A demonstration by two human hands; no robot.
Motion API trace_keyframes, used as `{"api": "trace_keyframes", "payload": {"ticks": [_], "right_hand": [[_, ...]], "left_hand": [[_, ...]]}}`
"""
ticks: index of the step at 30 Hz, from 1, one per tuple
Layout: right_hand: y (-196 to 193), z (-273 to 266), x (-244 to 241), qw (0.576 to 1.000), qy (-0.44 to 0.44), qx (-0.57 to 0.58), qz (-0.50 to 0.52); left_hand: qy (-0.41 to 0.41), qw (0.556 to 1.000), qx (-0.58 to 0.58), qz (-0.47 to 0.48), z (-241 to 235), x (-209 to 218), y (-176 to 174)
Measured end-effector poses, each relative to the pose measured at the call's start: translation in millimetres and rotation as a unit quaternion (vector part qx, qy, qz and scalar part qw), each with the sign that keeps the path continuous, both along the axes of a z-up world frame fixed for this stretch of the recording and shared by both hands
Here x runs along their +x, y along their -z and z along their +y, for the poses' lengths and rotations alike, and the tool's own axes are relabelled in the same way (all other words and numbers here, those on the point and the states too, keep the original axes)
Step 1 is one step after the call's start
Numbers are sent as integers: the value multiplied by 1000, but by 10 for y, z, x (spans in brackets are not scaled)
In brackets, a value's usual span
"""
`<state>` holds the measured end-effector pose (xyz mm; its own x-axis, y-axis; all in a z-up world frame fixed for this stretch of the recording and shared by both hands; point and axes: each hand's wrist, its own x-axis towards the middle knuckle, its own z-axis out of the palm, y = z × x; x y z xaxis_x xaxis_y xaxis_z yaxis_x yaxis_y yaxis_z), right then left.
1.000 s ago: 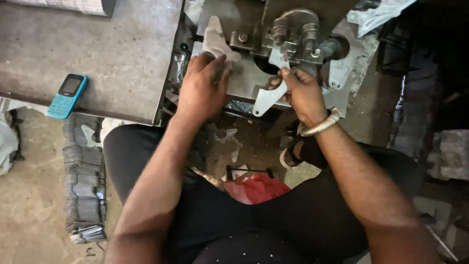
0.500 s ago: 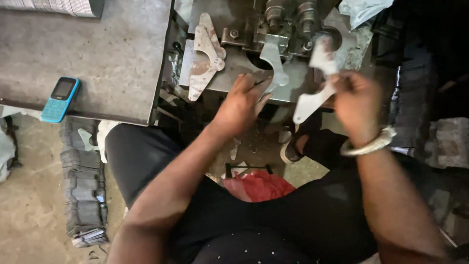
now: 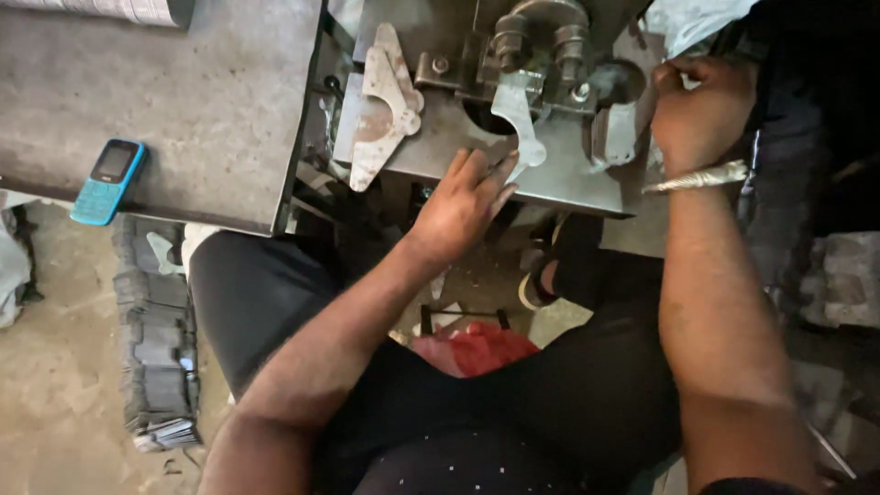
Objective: Operator places metal blanks into a stamping press and removes the finished stamped parts.
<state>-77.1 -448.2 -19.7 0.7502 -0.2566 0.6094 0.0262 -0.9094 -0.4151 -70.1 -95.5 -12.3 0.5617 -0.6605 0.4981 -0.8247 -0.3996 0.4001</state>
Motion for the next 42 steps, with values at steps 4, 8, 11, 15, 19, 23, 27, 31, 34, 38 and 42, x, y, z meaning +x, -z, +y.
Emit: {"api": "trace_keyframes", "payload": {"ticks": [4, 8, 11, 15, 19, 23, 27, 31, 34, 38, 42], "right_hand": [[-297, 385, -77, 996, 46, -63, -45], [-566, 1056, -406, 998, 7, 62, -6], [-638, 1534, -536, 992, -104, 51, 46], [-591, 1795, -567, 977, -170, -65, 109], [-891, 1792, -687, 969, -215, -93, 73], [-1121, 1936, -762, 952, -164, 97, 241], [-219, 1550, -426, 749, -99, 610, 239], [-147, 1574, -237, 691, -106, 660, 275], [-125, 1662, -60, 679, -106, 673, 272], [-314, 1945, -288, 672, -88, 682, 276], [-350, 2275, -621, 654, -134, 628, 399]], "left_hand": [[-9, 996, 53, -70, -35, 34, -22], [-3, 997, 27, -68, 37, 11, -160], [11, 1000, -17, -1, 50, 8, -206], [17, 999, -49, -5, 64, -45, -200], [0, 994, -86, 66, 298, -73, -656], [20, 929, -162, 333, 752, 85, -934], [-146, 989, 30, 10, 960, 585, -344], [-180, 969, 161, 49, 1005, 556, 30], [-178, 977, 118, 20, 881, 754, 140], [-168, 972, 151, 62, 921, 565, 71], [-163, 975, 150, 27, 932, 614, 36]]}}
